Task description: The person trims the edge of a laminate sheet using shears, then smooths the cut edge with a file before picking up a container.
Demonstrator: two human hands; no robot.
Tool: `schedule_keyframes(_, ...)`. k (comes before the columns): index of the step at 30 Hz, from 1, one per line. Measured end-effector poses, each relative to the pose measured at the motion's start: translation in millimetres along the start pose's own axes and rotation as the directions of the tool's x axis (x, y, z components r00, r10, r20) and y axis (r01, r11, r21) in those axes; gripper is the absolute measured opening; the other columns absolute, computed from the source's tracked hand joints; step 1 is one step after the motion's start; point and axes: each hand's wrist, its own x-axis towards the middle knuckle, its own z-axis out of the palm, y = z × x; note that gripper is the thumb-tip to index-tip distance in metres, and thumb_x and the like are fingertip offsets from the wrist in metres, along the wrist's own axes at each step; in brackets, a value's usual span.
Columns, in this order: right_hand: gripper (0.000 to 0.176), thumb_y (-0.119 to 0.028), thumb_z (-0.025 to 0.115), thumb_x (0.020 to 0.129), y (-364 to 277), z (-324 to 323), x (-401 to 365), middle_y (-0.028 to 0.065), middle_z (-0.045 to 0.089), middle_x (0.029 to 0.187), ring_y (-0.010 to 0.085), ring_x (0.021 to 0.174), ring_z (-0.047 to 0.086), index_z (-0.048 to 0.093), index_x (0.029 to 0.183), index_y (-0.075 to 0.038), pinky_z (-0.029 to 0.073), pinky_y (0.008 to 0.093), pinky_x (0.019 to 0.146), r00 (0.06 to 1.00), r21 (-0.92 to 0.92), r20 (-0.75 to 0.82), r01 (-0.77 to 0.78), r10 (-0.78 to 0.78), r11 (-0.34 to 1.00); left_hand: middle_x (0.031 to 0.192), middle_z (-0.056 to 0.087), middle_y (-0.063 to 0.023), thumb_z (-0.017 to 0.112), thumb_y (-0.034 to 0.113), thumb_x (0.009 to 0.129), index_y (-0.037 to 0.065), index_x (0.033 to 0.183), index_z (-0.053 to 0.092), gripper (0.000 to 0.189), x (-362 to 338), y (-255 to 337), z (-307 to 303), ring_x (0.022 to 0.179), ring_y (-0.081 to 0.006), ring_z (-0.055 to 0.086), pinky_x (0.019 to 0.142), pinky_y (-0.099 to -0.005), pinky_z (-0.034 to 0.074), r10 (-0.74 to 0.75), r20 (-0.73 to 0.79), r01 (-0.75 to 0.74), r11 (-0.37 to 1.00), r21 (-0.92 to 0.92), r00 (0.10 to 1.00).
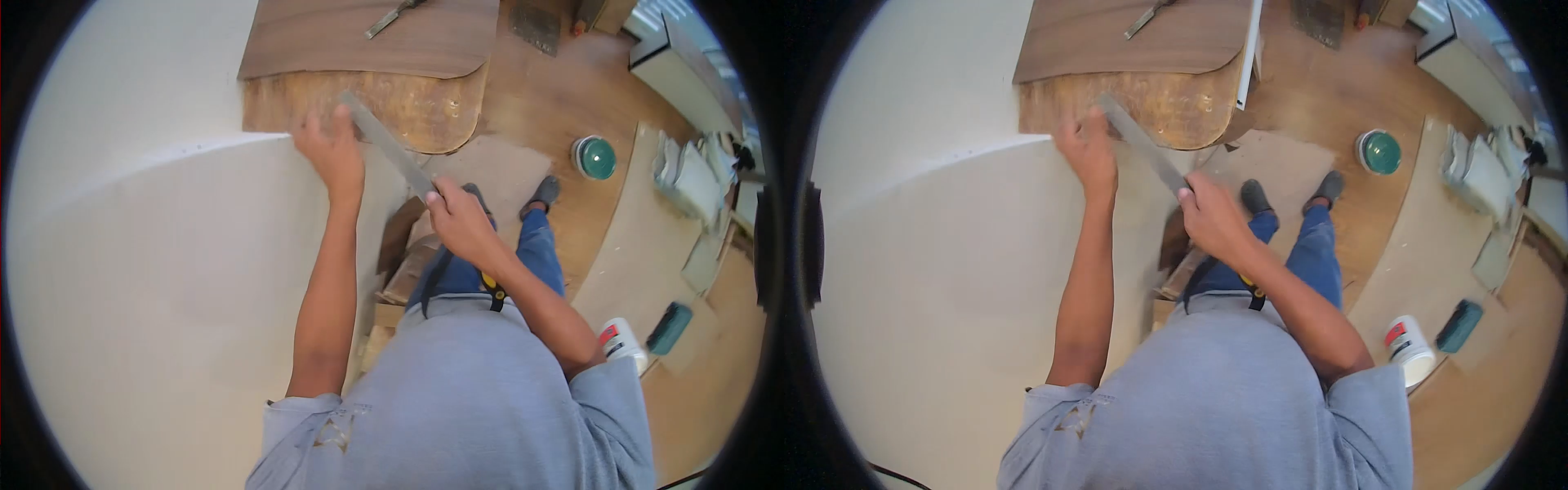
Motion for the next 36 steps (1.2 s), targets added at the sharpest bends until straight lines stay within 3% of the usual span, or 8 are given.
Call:
schedule_keyframes(2, 0.021, -0.02, 0.052, 0.107, -14.5, -22.8, -29.6, 0.029, 0.066, 0.082, 0.0531, 0.081, 0.062, 0.056, 0.105, 0.001, 0.049, 0.0557, 0.074, 1.0, -0.065, -0.028, -0.011, 0.009, 0.998, 0.126, 0.06, -0.0192, 0.072, 0.03, 0.101, 0.0, 0.134, 0.063, 0.046, -46.6, 19.8, -21.5, 0.109, -0.0276, 0.062, 0.096, -0.0392, 0.05, -0.291, 0.047, 0.29, 0.902, -0.32, 0.956)
schedule_keyframes(4, 0.021, -0.02, 0.053, 0.107, -23.2, -47.4, -44.1, 0.0243, 0.065, 0.076, 0.047, 0.072, 0.064, 0.057, 0.103, 0.001, 0.05, 0.0507, 0.069, 0.999, -0.123, -0.055, -0.009, 0.002, 0.992, 0.115, 0.067, -0.0141, 0.069, 0.024, 0.103, 0.003, 0.123, 0.063, 0.029, -88.5, 14.9, -30.3, 0.104, -0.0248, 0.066, 0.091, -0.037, 0.054, -0.54, 0.458, 0.676, 0.321, -0.664, 0.706)
schedule_keyframes(7, 0.021, -0.022, 0.056, 0.107, -23.2, -97.3, -59.4, 0.0048, 0.056, 0.068, 0.0156, 0.059, 0.057, 0.058, 0.106, -0.001, 0.045, 0.0337, 0.054, 0.986, 0.004, -0.154, -0.07, 0.069, 0.998, 0.106, 0.069, -0.0107, 0.068, 0.024, 0.104, 0.007, 0.105, 0.062, 0.018, -122.1, 21.0, -8.2, 0.094, -0.0234, 0.07, 0.084, -0.0381, 0.059, -0.391, 0.873, 0.832, -0.346, -0.433, 0.292)
schedule_keyframes(11, 0.024, -0.026, 0.056, 0.109, -30.0, -136.9, -78.0, -0.0013, 0.054, 0.069, 0.0072, 0.055, 0.051, 0.059, 0.109, -0.002, 0.041, 0.0255, 0.049, 0.972, -0.049, -0.218, -0.1, 0.087, 0.994, 0.104, 0.07, -0.0105, 0.067, 0.024, 0.105, 0.007, 0.105, 0.061, 0.018, -124.3, 39.8, 31.9, 0.094, -0.0236, 0.07, 0.086, -0.0383, 0.059, -0.332, 0.908, 0.754, -0.52, -0.401, 0.254)
schedule_keyframes(17, 0.026, -0.028, 0.054, 0.111, -4.3, -140.2, -107.0, -0.0032, 0.05, 0.067, 0.0045, 0.048, 0.045, 0.06, 0.112, -0.003, 0.035, 0.0219, 0.043, 0.972, 0.009, -0.19, -0.138, 0.137, 0.99, 0.114, 0.071, -0.0117, 0.069, 0.029, 0.103, 0.008, 0.109, 0.065, 0.022, -144.5, 48.8, 44.4, 0.11, -0.0262, 0.069, 0.098, -0.0399, 0.056, -0.141, 0.867, 0.635, -0.627, -0.452, 0.479)
schedule_keyframes(29, 0.029, -0.028, 0.053, 0.112, 11.3, -163.7, -87.9, -0.0033, 0.05, 0.067, 0.0043, 0.048, 0.045, 0.062, 0.115, 0.0, 0.036, 0.0218, 0.044, 0.99, -0.067, -0.057, -0.129, 0.125, 0.989, 0.096, 0.072, -0.0093, 0.078, 0.035, 0.096, 0.007, 0.098, 0.067, 0.03, -124.3, 31.3, 40.6, 0.09, -0.0235, 0.07, 0.085, -0.0375, 0.057, -0.336, 0.849, 0.553, -0.648, -0.523, 0.408)
schedule_keyframes(31, 0.03, -0.028, 0.053, 0.112, 9.1, -173.1, -80.7, -0.003, 0.05, 0.068, 0.0044, 0.048, 0.045, 0.062, 0.114, 0.0, 0.036, 0.0218, 0.044, 0.991, -0.074, -0.047, -0.126, 0.123, 0.989, 0.082, 0.072, -0.0073, 0.076, 0.036, 0.095, 0.005, 0.09, 0.067, 0.033, -104.1, 32.1, 34.9, 0.073, -0.0224, 0.069, 0.069, -0.0362, 0.054, -0.61, 0.413, 0.673, 0.286, -0.682, 0.677)
schedule_keyframes(36, 0.031, -0.03, 0.052, 0.112, 27.6, -217.7, -69.9, -0.0028, 0.05, 0.068, 0.0045, 0.05, 0.045, 0.062, 0.112, -0.001, 0.036, 0.022, 0.045, 0.995, -0.108, 0.044, -0.089, 0.094, 0.99, 0.077, 0.071, -0.0079, 0.074, 0.036, 0.095, 0.002, 0.082, 0.068, 0.037, -79.8, 34.4, 13.1, 0.067, -0.02, 0.067, 0.061, -0.0357, 0.051, -0.539, 0.288, 0.608, 0.742, -0.281, 0.791)
